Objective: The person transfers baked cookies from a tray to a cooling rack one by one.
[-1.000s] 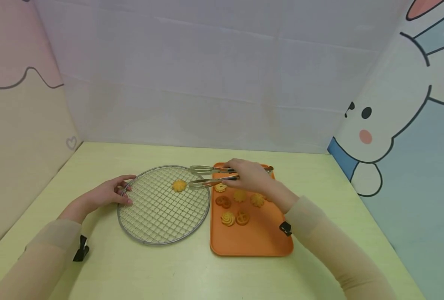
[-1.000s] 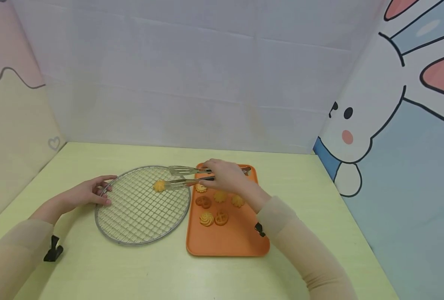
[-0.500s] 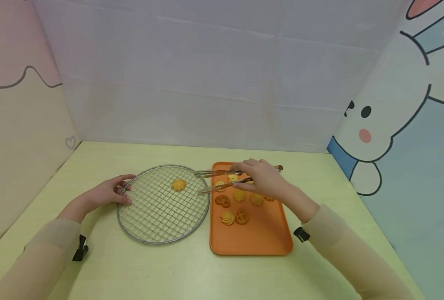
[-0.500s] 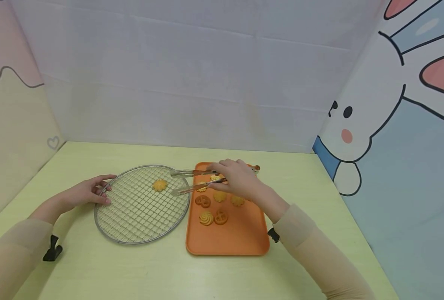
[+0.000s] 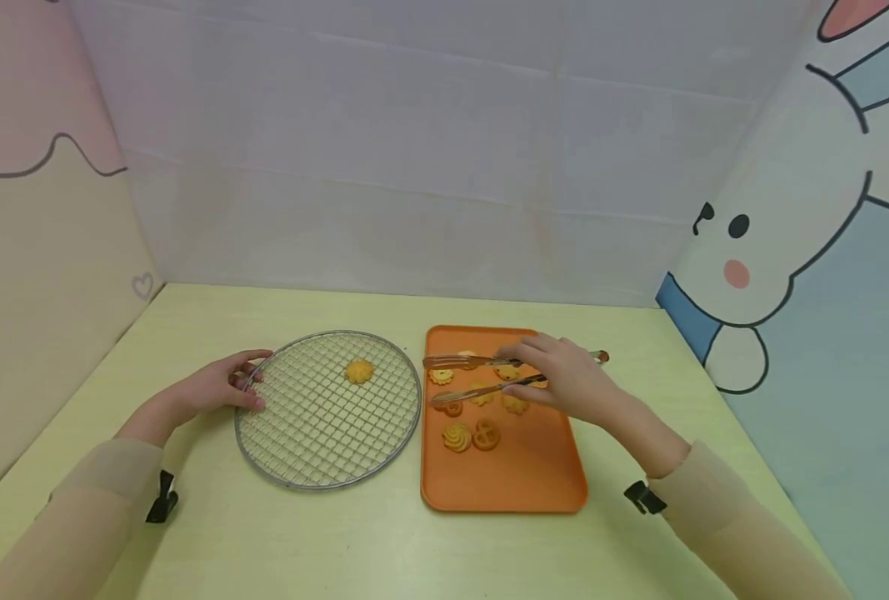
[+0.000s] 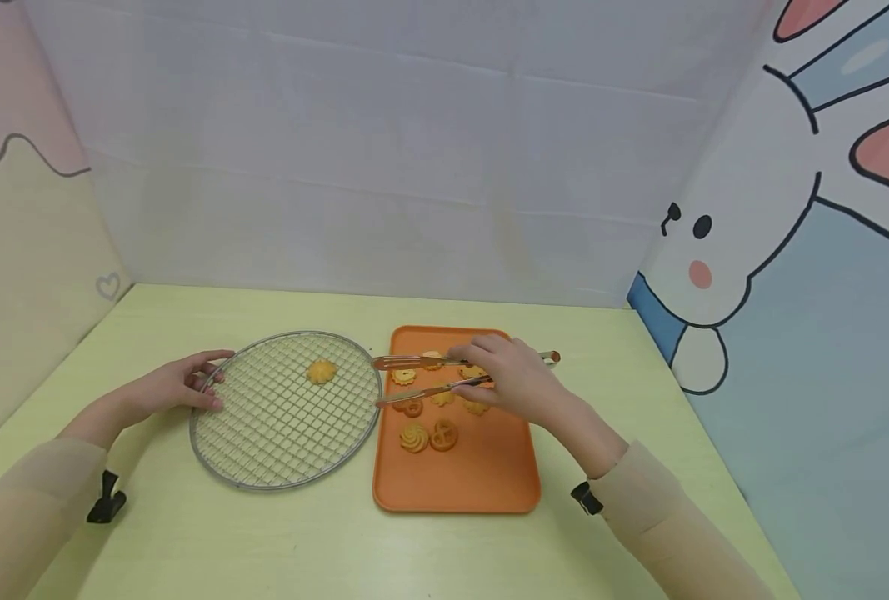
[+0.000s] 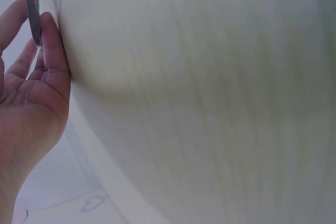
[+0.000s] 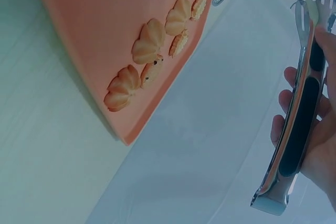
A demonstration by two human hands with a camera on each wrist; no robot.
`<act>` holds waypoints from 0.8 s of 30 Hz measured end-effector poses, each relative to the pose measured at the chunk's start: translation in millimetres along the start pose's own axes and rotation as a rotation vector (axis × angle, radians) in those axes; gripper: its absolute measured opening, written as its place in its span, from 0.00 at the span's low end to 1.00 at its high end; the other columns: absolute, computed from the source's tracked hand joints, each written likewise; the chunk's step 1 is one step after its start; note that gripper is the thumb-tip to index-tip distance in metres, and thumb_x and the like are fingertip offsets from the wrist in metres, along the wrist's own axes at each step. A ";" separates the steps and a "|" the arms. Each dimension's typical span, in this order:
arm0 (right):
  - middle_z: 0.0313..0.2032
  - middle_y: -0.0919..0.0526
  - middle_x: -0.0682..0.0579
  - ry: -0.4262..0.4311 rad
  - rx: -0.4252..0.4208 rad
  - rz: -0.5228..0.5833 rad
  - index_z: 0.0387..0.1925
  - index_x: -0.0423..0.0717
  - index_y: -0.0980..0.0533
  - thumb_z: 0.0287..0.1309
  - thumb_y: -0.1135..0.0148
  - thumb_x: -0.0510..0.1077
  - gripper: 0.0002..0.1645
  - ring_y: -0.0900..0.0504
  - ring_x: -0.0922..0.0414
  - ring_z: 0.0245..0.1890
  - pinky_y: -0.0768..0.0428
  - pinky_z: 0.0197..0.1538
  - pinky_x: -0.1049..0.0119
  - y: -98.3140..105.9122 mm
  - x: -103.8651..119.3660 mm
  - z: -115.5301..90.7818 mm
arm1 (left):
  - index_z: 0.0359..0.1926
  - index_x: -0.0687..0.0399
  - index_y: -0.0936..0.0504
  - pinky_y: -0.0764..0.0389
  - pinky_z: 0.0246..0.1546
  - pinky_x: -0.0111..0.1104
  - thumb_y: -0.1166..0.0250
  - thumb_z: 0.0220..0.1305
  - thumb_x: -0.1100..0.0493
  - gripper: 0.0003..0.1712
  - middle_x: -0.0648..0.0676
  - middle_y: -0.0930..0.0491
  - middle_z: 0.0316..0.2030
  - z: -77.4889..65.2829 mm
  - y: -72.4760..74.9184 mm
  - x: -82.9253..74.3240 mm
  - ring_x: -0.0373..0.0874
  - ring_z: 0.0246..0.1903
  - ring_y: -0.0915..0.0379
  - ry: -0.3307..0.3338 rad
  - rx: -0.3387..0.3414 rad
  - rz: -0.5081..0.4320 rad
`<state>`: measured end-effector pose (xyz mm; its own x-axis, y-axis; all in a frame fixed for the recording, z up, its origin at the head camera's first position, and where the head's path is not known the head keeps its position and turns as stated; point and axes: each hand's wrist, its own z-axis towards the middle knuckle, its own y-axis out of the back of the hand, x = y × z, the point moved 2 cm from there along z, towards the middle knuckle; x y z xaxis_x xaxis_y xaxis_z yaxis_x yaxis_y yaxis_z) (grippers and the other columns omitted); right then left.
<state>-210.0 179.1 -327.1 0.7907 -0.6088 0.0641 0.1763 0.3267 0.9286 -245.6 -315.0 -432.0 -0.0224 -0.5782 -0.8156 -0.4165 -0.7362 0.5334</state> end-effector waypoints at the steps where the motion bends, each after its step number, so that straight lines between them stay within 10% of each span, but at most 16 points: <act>1: 0.43 0.20 0.56 0.008 -0.010 -0.002 0.51 0.53 0.24 0.51 0.32 0.54 0.25 0.25 0.62 0.29 0.26 0.33 0.66 0.6 -0.8 -2.9 | 0.71 0.60 0.49 0.31 0.37 0.28 0.27 0.51 0.56 0.53 0.63 0.35 0.49 0.3 0.1 -0.3 0.41 0.36 0.36 0.000 0.001 -0.003; 24: 0.39 0.19 0.57 -0.152 0.065 0.038 0.50 0.56 0.24 0.49 0.29 0.54 0.25 0.23 0.60 0.30 0.29 0.28 0.71 -23.7 -15.5 -63.4 | 0.71 0.61 0.48 0.31 0.37 0.27 0.27 0.50 0.57 0.53 0.62 0.35 0.48 1.4 -1.7 4.6 0.39 0.35 0.35 -0.009 -0.013 -0.008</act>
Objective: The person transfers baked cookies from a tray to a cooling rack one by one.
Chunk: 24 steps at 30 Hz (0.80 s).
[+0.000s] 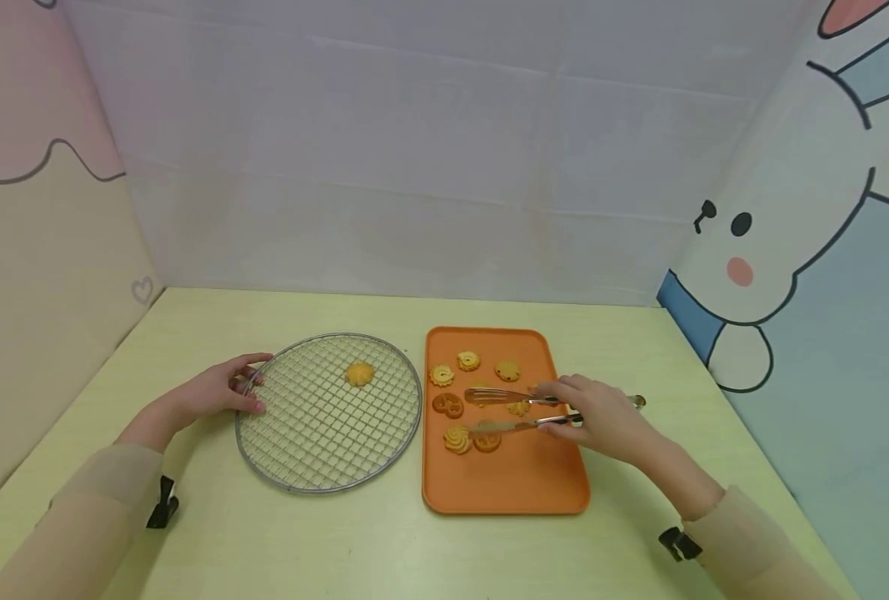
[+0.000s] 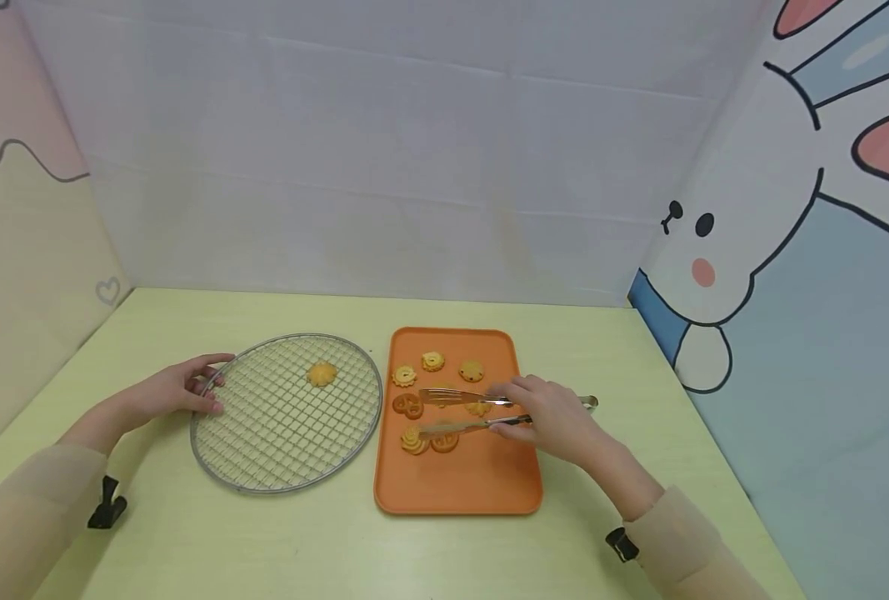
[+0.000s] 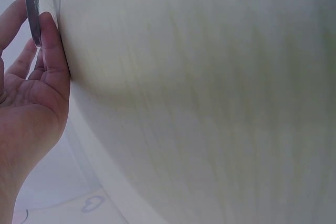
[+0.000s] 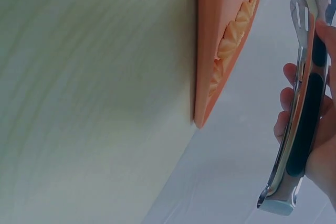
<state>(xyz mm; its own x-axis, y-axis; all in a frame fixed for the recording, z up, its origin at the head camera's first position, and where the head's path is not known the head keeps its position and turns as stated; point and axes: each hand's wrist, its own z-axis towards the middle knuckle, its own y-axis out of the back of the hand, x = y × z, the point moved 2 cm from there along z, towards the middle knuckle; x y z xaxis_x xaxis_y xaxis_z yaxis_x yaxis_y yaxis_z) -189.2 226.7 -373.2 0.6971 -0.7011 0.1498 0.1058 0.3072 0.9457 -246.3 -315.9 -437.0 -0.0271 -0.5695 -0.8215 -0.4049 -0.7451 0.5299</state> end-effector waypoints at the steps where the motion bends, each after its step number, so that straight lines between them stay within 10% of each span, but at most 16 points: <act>1: 0.39 0.19 0.57 -0.009 0.005 -0.002 0.50 0.56 0.23 0.48 0.29 0.54 0.25 0.23 0.60 0.30 0.29 0.28 0.71 -2.0 -1.3 -2.1 | 0.71 0.61 0.48 0.31 0.37 0.27 0.27 0.50 0.57 0.53 0.62 0.35 0.48 0.2 0.2 0.0 0.39 0.35 0.35 -0.001 0.000 0.000; 24: 0.39 0.19 0.57 -0.104 0.126 -0.037 0.47 0.57 0.22 0.54 0.36 0.62 0.22 0.22 0.60 0.33 0.27 0.29 0.69 -23.5 -12.3 -15.3 | 0.71 0.62 0.49 0.30 0.37 0.27 0.27 0.51 0.57 0.53 0.62 0.34 0.48 -0.5 1.2 -0.8 0.38 0.35 0.35 -0.012 0.007 0.007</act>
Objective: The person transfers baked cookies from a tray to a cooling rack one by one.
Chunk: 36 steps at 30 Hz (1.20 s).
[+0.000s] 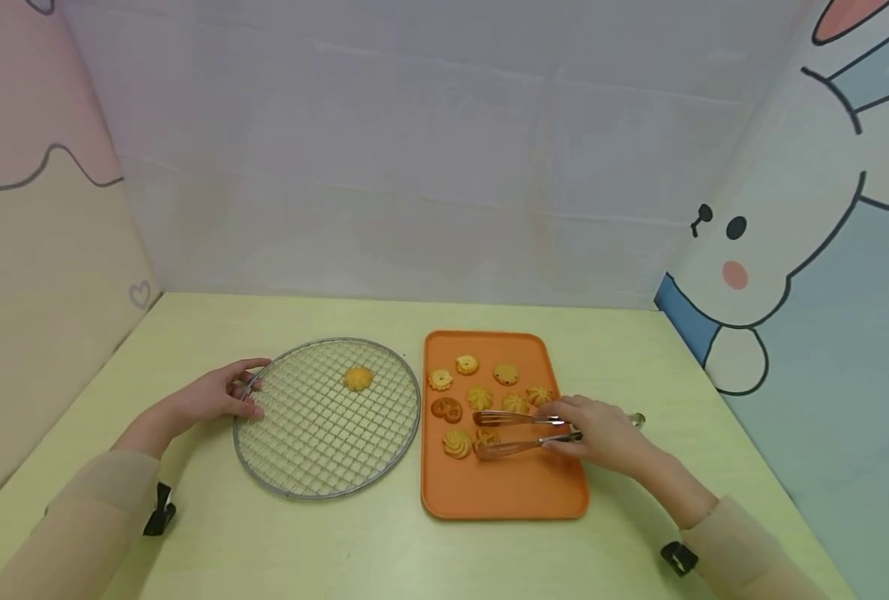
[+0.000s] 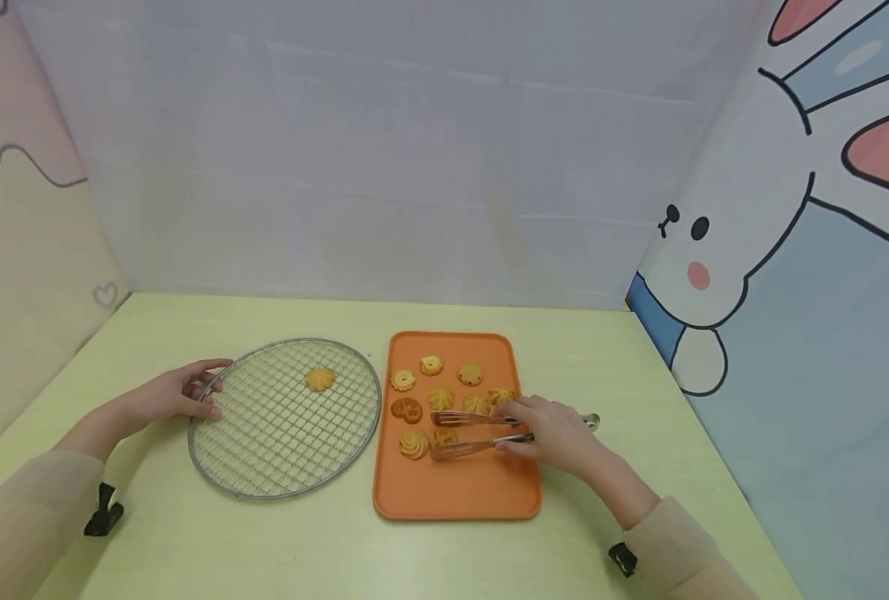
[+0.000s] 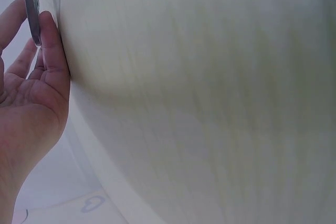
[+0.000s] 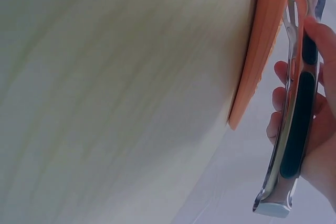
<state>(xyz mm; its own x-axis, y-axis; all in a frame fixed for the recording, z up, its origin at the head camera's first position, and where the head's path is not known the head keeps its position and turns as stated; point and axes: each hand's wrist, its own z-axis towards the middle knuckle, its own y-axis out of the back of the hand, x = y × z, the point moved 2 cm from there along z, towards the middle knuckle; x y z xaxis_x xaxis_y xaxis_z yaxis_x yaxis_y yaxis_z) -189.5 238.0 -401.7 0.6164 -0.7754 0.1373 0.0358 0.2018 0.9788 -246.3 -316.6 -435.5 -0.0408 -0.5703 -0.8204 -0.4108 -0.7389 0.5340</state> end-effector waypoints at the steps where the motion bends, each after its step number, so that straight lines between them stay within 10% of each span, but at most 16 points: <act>1: 0.39 0.19 0.57 0.003 0.004 0.003 0.47 0.57 0.22 0.54 0.36 0.61 0.22 0.22 0.60 0.33 0.27 0.29 0.68 -0.2 -0.2 -0.3 | 0.71 0.62 0.49 0.30 0.37 0.27 0.28 0.51 0.57 0.53 0.63 0.34 0.48 -0.2 -0.3 0.1 0.38 0.35 0.35 0.001 0.002 -0.005; 36: 0.40 0.18 0.56 0.039 0.012 0.051 0.49 0.54 0.22 0.57 0.37 0.58 0.21 0.22 0.61 0.32 0.27 0.29 0.70 3.9 -2.8 -1.0 | 0.71 0.63 0.50 0.30 0.36 0.28 0.27 0.51 0.56 0.53 0.64 0.35 0.50 -0.3 0.8 -4.1 0.39 0.35 0.35 0.026 0.005 0.007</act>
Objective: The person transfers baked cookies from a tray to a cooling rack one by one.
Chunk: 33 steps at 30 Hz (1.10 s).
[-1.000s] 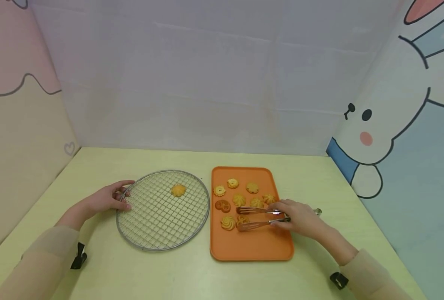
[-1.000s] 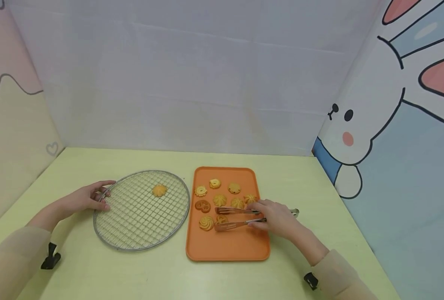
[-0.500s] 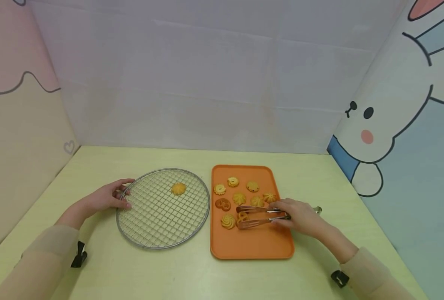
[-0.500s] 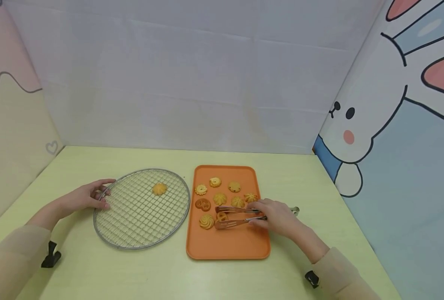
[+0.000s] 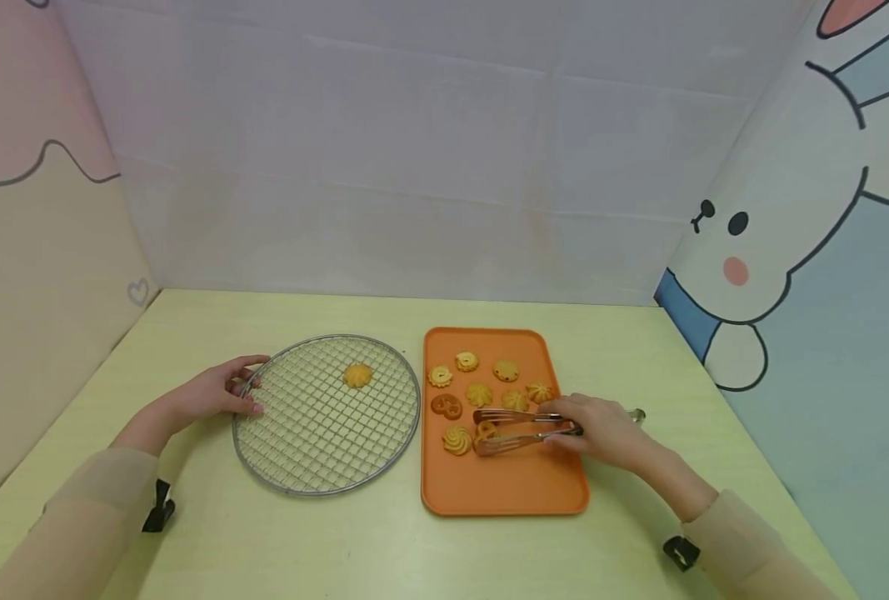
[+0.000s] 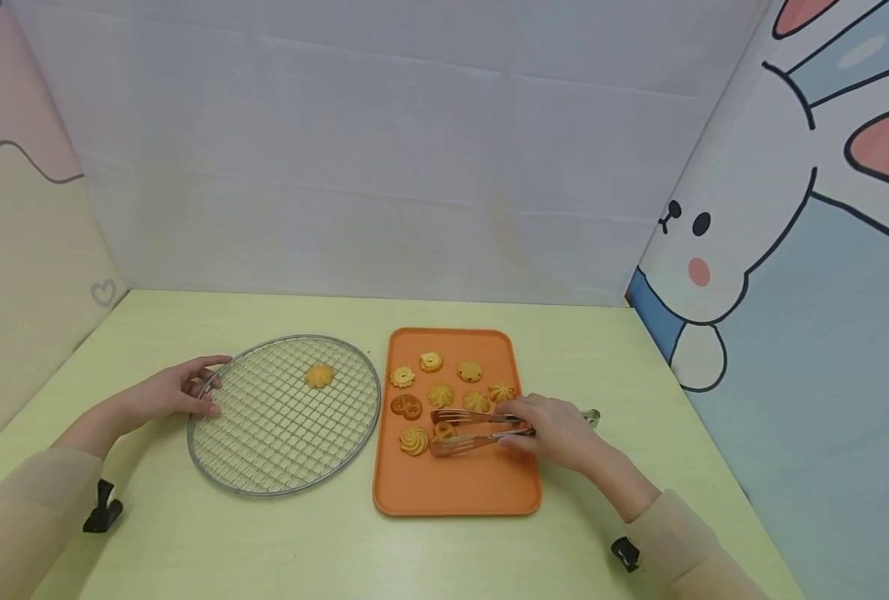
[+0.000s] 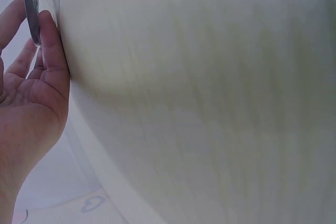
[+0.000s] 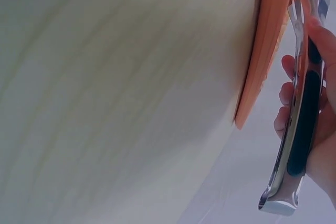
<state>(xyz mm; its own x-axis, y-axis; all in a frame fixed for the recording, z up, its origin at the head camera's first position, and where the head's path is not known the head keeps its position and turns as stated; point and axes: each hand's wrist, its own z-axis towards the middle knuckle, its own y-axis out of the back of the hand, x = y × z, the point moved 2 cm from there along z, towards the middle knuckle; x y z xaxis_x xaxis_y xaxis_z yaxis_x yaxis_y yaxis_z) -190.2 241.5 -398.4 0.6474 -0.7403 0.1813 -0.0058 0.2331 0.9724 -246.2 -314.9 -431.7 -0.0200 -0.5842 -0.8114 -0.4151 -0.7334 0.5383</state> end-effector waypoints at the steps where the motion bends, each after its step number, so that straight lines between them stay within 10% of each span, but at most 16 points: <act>1: 0.40 0.18 0.56 -0.003 0.000 0.000 0.49 0.54 0.22 0.57 0.37 0.58 0.21 0.21 0.61 0.32 0.27 0.29 0.70 0.6 -0.1 -0.2 | 0.71 0.63 0.50 0.30 0.36 0.28 0.27 0.51 0.56 0.53 0.64 0.35 0.50 0.0 0.0 -0.2 0.39 0.35 0.35 0.001 0.001 -0.001; 33: 0.44 0.18 0.54 0.040 -0.080 0.015 0.52 0.51 0.23 0.54 0.34 0.56 0.25 0.21 0.59 0.32 0.27 0.29 0.70 41.5 23.9 46.7 | 0.71 0.63 0.50 0.30 0.34 0.28 0.27 0.51 0.56 0.53 0.63 0.35 0.49 -0.8 -0.4 0.9 0.39 0.33 0.37 -0.006 0.000 -0.007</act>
<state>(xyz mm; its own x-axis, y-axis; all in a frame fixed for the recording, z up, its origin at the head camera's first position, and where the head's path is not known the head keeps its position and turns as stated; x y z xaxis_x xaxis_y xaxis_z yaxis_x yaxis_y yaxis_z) -210.6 204.1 -346.9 0.6773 -0.7112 0.1884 0.0443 0.2950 0.9545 -245.3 -315.4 -432.4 -0.0227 -0.5771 -0.8164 -0.4154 -0.7373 0.5328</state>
